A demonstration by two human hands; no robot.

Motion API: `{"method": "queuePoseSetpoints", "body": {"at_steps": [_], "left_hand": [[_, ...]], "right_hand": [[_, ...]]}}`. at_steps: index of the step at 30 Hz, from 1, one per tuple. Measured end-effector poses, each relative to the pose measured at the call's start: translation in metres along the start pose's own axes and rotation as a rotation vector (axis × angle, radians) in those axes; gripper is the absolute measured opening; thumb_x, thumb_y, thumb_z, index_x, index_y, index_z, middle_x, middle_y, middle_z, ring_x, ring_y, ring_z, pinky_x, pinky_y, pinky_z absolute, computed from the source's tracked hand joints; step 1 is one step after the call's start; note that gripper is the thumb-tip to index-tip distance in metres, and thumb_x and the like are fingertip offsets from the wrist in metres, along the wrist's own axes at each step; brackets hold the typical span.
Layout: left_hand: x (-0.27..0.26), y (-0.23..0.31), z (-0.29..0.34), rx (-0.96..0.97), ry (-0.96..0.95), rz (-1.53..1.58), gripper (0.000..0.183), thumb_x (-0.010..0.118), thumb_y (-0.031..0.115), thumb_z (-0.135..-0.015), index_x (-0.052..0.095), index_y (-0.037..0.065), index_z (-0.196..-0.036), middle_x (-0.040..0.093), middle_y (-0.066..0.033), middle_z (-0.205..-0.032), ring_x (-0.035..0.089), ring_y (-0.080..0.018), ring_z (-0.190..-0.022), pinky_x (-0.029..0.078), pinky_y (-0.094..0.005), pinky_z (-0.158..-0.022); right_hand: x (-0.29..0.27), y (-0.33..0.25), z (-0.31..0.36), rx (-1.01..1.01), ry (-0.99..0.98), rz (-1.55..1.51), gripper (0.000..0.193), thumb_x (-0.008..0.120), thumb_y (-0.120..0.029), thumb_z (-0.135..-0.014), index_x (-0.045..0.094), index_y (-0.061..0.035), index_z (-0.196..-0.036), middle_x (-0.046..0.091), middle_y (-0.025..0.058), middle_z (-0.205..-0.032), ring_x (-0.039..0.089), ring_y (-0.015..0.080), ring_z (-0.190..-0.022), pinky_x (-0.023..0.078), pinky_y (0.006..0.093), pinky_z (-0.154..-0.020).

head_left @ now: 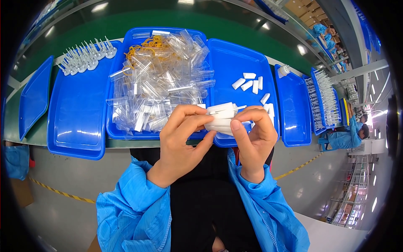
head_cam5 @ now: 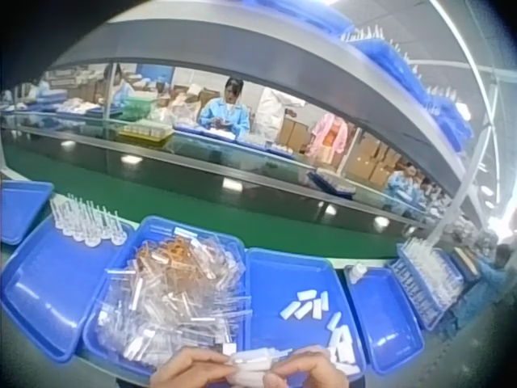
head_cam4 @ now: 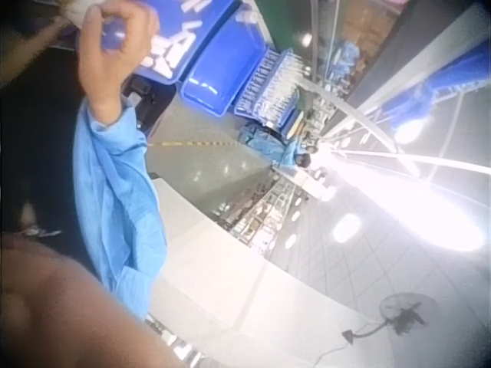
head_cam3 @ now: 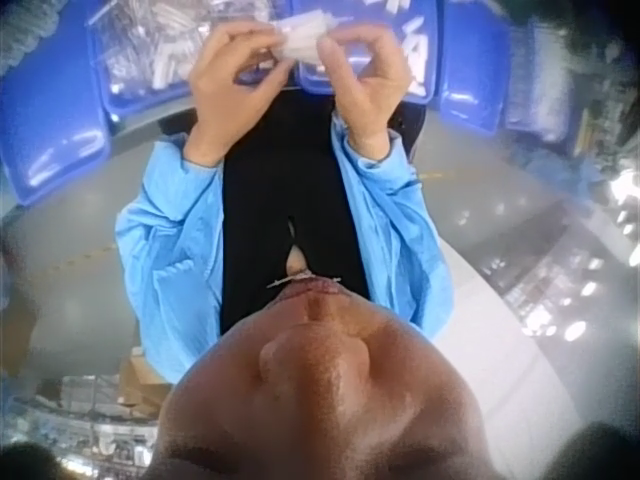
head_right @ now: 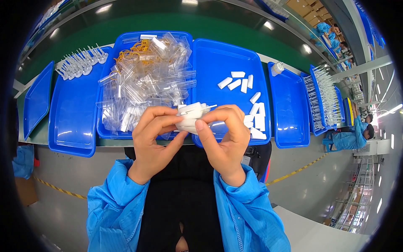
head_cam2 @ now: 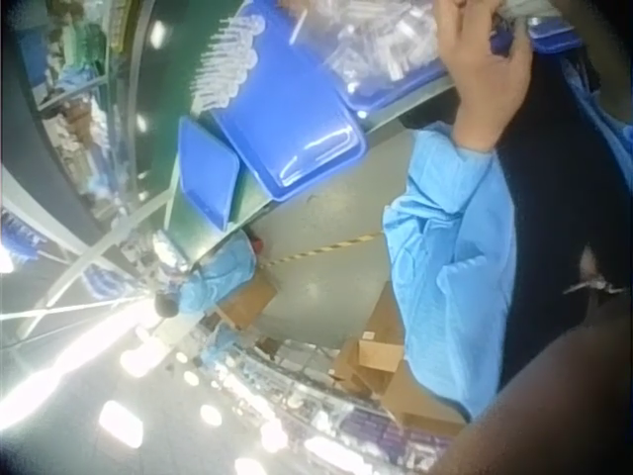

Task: The person places an assembled bundle aside, attaches foam pieces onto plastic prongs to build a cluster, and slides clear plastic sleeves over the foam pieces by hand.

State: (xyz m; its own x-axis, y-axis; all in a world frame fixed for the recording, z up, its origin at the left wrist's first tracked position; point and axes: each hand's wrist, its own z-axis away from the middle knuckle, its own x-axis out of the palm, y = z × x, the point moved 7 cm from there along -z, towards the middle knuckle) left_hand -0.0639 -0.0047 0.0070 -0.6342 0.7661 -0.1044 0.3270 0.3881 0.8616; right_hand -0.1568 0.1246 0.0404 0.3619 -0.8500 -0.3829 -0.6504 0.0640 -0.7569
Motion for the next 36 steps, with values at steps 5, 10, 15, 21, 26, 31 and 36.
{"method": "queuePoseSetpoints", "body": {"at_steps": [5, 10, 15, 21, 26, 31, 36], "left_hand": [[-0.002, 0.001, 0.002, 0.036, 0.018, -0.02, 0.028, 0.076, -0.005, -0.071, 0.067, 0.0, -0.097, 0.057, -0.012, -0.107, 0.067, -0.0196, -0.086, 0.058, -0.0269, -0.07], [-0.004, 0.003, 0.002, 0.042, 0.034, -0.042, 0.028, 0.077, -0.006, -0.068, 0.065, -0.001, -0.093, 0.057, -0.014, -0.111, 0.065, -0.0226, -0.098, 0.061, -0.0299, -0.076], [-0.002, 0.004, 0.003, 0.064, -0.016, -0.034, 0.026, 0.076, -0.006, -0.069, 0.064, 0.0, -0.092, 0.058, -0.0139, -0.112, 0.067, -0.0215, -0.087, 0.059, -0.0282, -0.071], [0.002, 0.008, 0.0, 0.056, -0.057, 0.051, 0.029, 0.076, -0.006, -0.069, 0.064, -0.001, -0.096, 0.061, -0.014, -0.11, 0.067, -0.0238, -0.093, 0.06, -0.0294, -0.074], [-0.002, 0.006, 0.001, 0.106, -0.037, 0.007, 0.031, 0.076, -0.006, -0.07, 0.064, -0.001, -0.097, 0.063, -0.0147, -0.11, 0.067, -0.0245, -0.094, 0.059, -0.0296, -0.074], [-0.003, 0.003, 0.0, 0.055, -0.029, 0.082, 0.028, 0.075, -0.006, -0.071, 0.064, -0.002, -0.096, 0.063, -0.0173, -0.114, 0.068, -0.0247, -0.093, 0.059, -0.0294, -0.076], [0.0, -0.014, 0.003, -0.104, -0.036, 0.326, 0.022, 0.071, -0.009, -0.075, 0.061, -0.002, -0.094, 0.063, -0.0177, -0.115, 0.067, -0.0205, -0.096, 0.058, -0.0289, -0.079]], "right_hand": [[0.003, 0.003, -0.001, 0.091, -0.026, -0.142, 0.026, 0.07, -0.001, -0.079, 0.057, 0.0005, -0.102, 0.064, 0.0079, -0.087, 0.056, 0.0177, -0.089, 0.041, 0.0309, -0.083], [-0.007, 0.005, -0.001, -0.079, 0.062, -0.297, 0.02, 0.06, 0.001, -0.084, 0.058, 0.0018, -0.104, 0.063, 0.0124, -0.095, 0.054, 0.0212, -0.1, 0.041, 0.0319, -0.086], [-0.012, -0.011, -0.032, -0.102, -0.187, -0.106, 0.026, 0.061, 0.002, -0.076, 0.069, -0.0028, -0.1, 0.065, 0.0128, -0.104, 0.055, 0.0266, -0.106, 0.041, 0.037, -0.093], [0.002, -0.014, -0.039, -0.24, -0.577, 0.125, 0.027, 0.069, 0.002, -0.065, 0.074, -0.0074, -0.09, 0.067, 0.008, -0.102, 0.06, 0.0251, -0.098, 0.042, 0.0383, -0.089], [0.006, -0.011, -0.041, -0.263, -0.376, 0.075, 0.02, 0.082, -0.007, -0.064, 0.072, -0.0055, -0.082, 0.07, 0.0061, -0.085, 0.065, 0.0213, -0.081, 0.047, 0.0314, -0.075], [0.007, -0.005, -0.038, -0.178, -0.388, -0.045, 0.016, 0.078, -0.012, -0.073, 0.073, -0.0038, -0.085, 0.07, 0.0092, -0.088, 0.066, 0.0219, -0.085, 0.048, 0.0325, -0.076], [0.007, 0.004, -0.039, -0.024, -0.329, -0.348, 0.061, 0.065, -0.051, -0.086, 0.063, 0.0008, -0.118, 0.063, 0.0189, -0.117, 0.06, 0.0289, -0.111, 0.047, 0.04, -0.094]]}}
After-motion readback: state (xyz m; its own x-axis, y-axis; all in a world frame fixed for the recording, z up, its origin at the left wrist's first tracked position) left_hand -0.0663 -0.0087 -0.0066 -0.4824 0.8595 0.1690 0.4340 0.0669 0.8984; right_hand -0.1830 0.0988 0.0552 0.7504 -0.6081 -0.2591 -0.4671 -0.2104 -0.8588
